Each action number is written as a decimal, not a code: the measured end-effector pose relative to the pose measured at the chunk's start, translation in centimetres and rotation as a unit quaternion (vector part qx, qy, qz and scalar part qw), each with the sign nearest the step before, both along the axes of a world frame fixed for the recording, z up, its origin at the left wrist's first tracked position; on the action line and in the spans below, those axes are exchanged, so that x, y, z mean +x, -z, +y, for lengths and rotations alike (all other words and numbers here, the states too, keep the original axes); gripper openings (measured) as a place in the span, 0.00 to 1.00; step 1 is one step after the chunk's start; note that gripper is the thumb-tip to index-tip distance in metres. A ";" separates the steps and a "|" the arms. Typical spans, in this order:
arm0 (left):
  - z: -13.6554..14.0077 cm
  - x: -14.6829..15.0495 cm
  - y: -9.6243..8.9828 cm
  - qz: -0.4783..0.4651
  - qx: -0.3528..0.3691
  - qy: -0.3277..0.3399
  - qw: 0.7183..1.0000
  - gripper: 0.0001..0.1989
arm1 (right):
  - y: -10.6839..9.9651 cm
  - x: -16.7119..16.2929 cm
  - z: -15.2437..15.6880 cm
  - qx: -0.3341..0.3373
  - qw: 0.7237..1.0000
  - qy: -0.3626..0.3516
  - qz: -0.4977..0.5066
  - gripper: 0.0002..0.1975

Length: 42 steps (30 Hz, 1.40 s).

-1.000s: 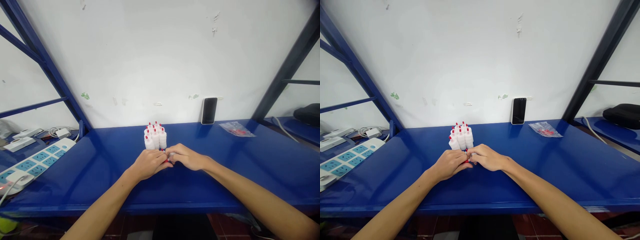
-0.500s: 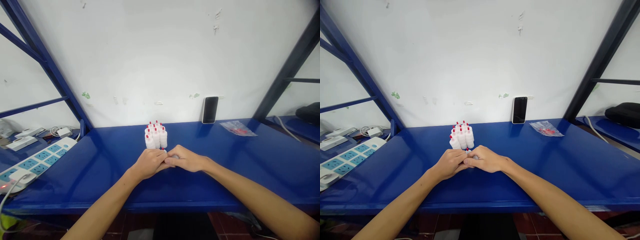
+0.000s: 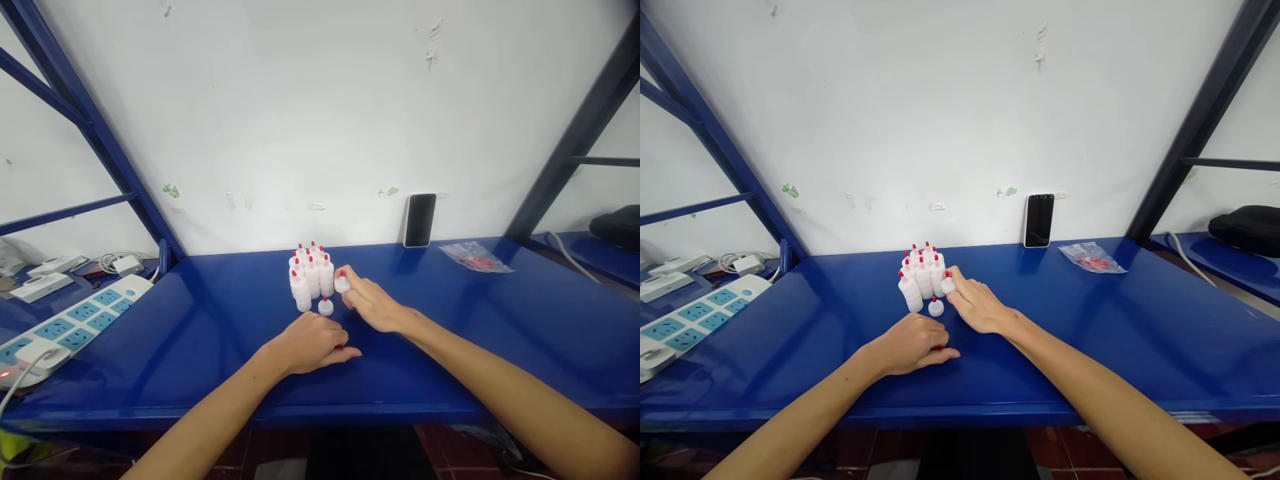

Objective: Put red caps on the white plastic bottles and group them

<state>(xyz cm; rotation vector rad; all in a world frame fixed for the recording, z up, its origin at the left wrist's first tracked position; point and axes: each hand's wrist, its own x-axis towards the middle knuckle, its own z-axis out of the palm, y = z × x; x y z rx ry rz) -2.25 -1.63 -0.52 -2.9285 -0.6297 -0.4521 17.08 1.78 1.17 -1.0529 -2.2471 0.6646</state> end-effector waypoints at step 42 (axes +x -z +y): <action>0.9 -0.6 -0.3 -0.145 0.230 -0.035 0.962 0.22 | -1.4 -1.4 -2.4 -0.037 0.983 -0.175 -0.032 0.05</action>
